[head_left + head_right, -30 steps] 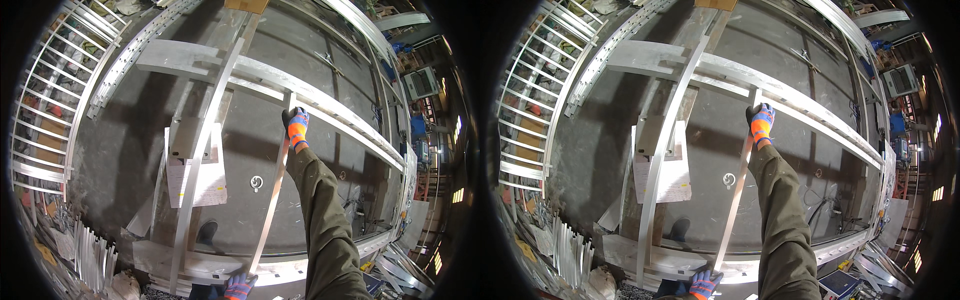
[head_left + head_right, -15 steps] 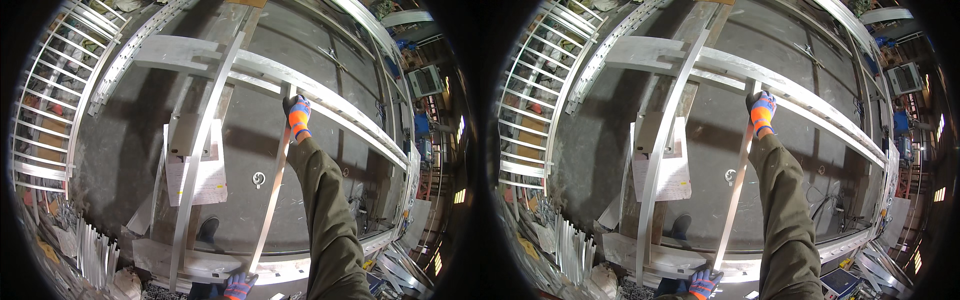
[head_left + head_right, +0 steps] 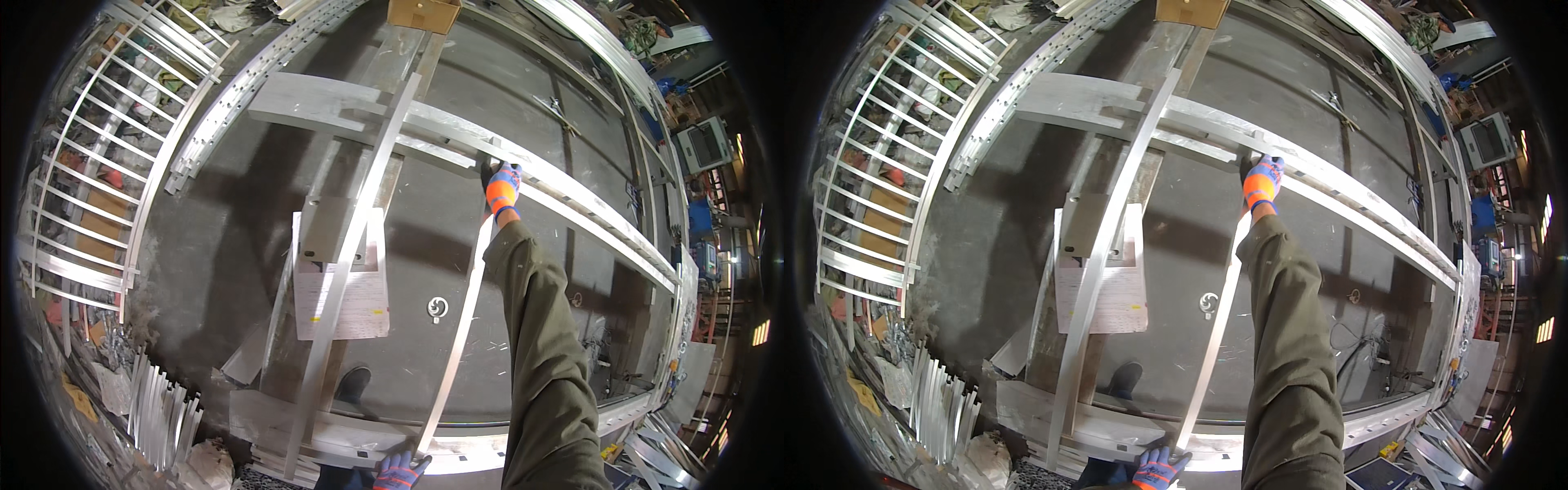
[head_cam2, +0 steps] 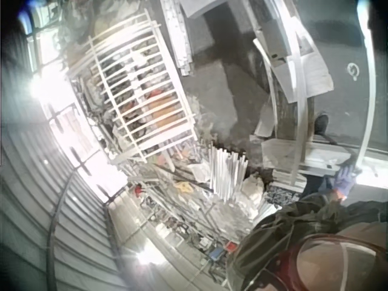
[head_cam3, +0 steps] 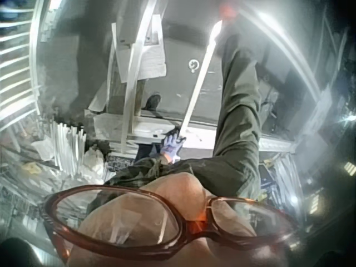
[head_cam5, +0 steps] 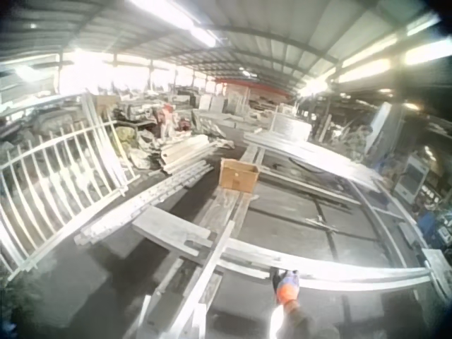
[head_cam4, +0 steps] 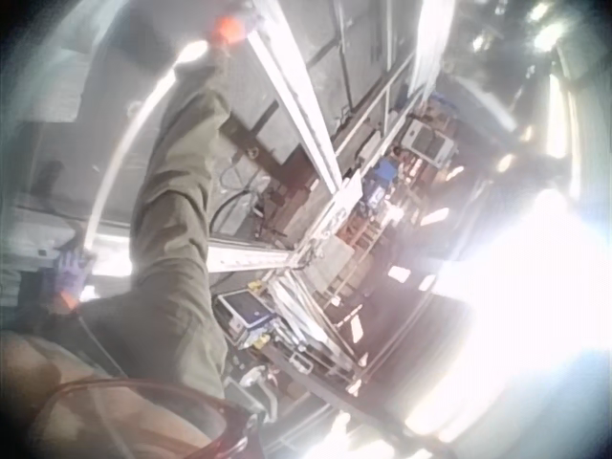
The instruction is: The person measures and positions aluminum bars on a large metal frame, then uses a welding torch to tack weld the bars in place. The person repeatedly measures, aligns, and welds multiple bars to assemble the frame structure.
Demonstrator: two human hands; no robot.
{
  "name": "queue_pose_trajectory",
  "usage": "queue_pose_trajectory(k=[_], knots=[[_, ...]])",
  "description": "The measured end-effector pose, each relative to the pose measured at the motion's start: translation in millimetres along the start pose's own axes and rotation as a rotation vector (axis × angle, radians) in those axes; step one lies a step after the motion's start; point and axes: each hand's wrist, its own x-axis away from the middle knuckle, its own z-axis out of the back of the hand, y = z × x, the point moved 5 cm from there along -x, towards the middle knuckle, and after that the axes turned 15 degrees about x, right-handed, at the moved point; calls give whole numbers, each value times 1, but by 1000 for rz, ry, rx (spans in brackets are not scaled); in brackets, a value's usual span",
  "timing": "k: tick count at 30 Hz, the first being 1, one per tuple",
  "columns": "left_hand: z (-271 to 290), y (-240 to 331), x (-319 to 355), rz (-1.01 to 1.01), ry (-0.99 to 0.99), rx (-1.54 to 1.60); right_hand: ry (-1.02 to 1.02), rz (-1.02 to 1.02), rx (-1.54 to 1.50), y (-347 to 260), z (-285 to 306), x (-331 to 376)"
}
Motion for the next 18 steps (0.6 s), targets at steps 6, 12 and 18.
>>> queue_pose_trajectory(k=[6, 12, 18], knots=[[58, 45, 22, -186, 199, -353, -108, -76, -158, 9, 18, 55], [100, 78, 36, -151, 63, -330, 23, -16, -553, 131, 100, 349], [116, 70, 21, -62, 56, -342, -509, -769, -534, 222, 214, 743]])
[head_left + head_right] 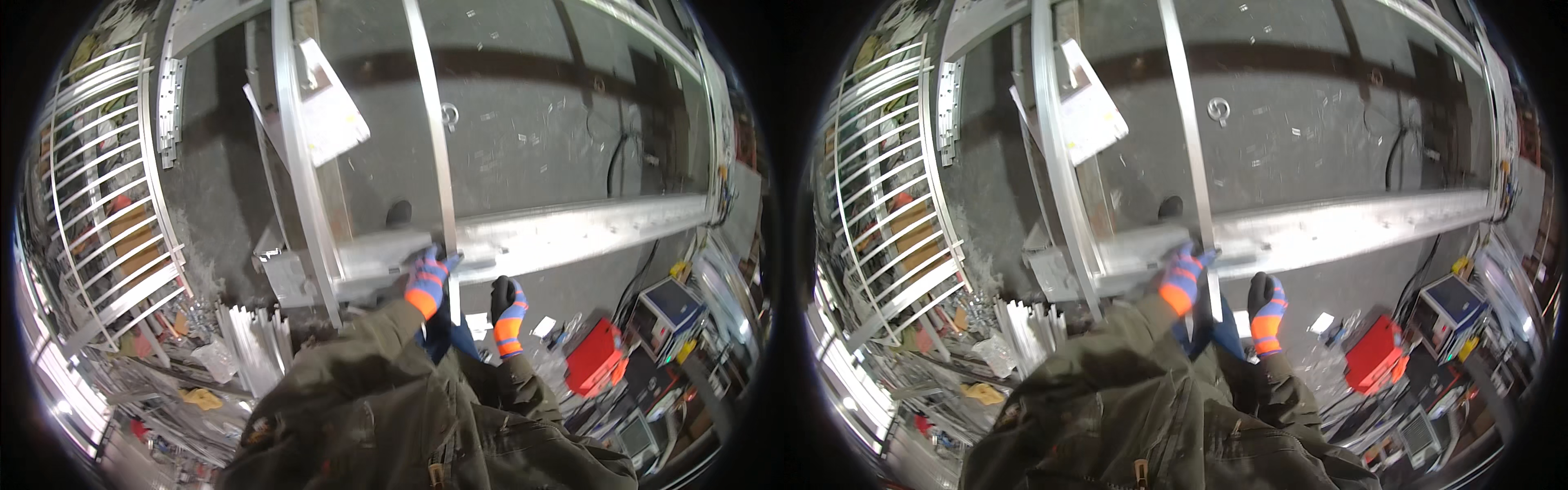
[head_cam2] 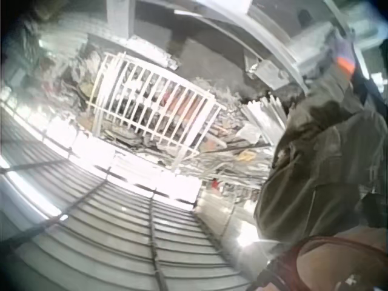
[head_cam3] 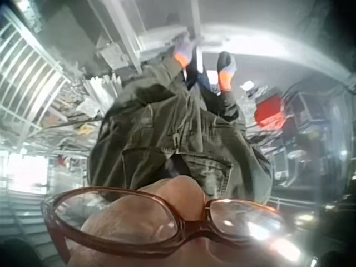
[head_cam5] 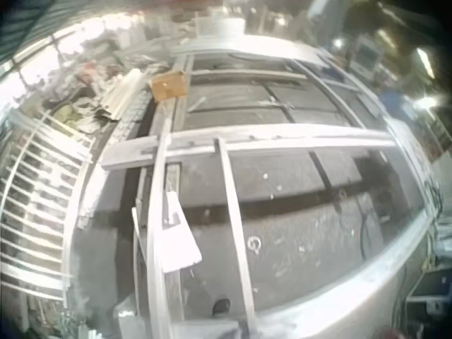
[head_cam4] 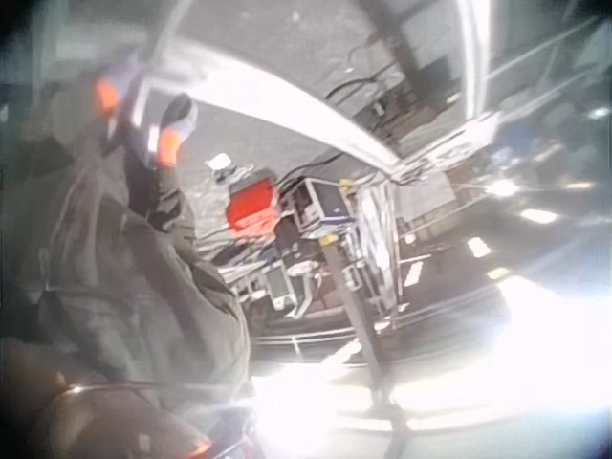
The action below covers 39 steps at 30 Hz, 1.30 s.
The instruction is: The person measures and positions aluminum bars on a large metal frame, then uses a welding torch to tack weld the bars in place. The person repeatedly measures, aligns, and welds multiple bars to assemble the frame structure.
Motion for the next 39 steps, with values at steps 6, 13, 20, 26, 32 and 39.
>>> queue_pose_trajectory(k=[6, 13, 20, 26, 32, 39], knots=[[6, -1, -11, -78, -81, -85, -297, 73, -3, 75, -84, 95], [1, -6, -15, -105, -120, 56, -177, 112, 321, 60, -121, 63], [117, -70, 50, -338, 856, 657, -359, -247, -678, 106, -161, 27], [156, -215, 88, 487, 828, -30, -17, -82, -255, 323, -123, 125], [131, -256, 67, 96, 838, 1477, 157, -73, -292, 408, 4, 170], [-208, 6, 87, 18, 471, 2061, -6, 92, -791, 274, 179, 128]])
